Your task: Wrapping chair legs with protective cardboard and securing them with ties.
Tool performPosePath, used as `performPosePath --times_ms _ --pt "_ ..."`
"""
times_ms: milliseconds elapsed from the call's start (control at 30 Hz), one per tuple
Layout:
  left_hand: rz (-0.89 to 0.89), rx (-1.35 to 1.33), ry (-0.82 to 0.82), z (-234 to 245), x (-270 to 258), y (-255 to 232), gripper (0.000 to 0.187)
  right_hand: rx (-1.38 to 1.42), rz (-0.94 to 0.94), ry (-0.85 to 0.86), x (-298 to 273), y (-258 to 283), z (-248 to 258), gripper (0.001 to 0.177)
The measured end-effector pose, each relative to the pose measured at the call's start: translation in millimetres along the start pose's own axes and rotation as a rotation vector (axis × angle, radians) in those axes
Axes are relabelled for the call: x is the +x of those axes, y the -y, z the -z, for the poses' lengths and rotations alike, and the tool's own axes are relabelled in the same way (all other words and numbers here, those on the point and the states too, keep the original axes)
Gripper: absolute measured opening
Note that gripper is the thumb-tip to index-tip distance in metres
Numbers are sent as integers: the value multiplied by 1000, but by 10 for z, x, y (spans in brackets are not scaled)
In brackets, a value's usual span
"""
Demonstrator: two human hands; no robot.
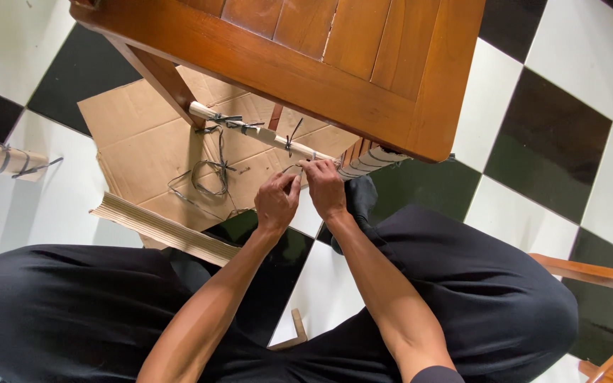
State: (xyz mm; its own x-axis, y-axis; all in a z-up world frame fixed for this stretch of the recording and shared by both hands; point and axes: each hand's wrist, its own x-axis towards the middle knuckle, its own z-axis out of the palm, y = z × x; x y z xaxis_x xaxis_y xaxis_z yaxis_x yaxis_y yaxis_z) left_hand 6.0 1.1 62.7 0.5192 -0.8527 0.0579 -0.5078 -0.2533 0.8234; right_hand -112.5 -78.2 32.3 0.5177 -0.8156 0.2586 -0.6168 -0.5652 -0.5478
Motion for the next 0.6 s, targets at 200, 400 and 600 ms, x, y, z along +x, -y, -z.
performPosePath --times_ms 200,400,600 --pt "-66 -14 59 30 238 -17 18 -15 62 3 7 67 53 31" --pt "-187 25 45 -152 468 284 18 136 -94 31 25 -20 -95 12" --pt "-66 41 490 -401 684 537 25 200 -73 -12 -2 -54 -100 12"
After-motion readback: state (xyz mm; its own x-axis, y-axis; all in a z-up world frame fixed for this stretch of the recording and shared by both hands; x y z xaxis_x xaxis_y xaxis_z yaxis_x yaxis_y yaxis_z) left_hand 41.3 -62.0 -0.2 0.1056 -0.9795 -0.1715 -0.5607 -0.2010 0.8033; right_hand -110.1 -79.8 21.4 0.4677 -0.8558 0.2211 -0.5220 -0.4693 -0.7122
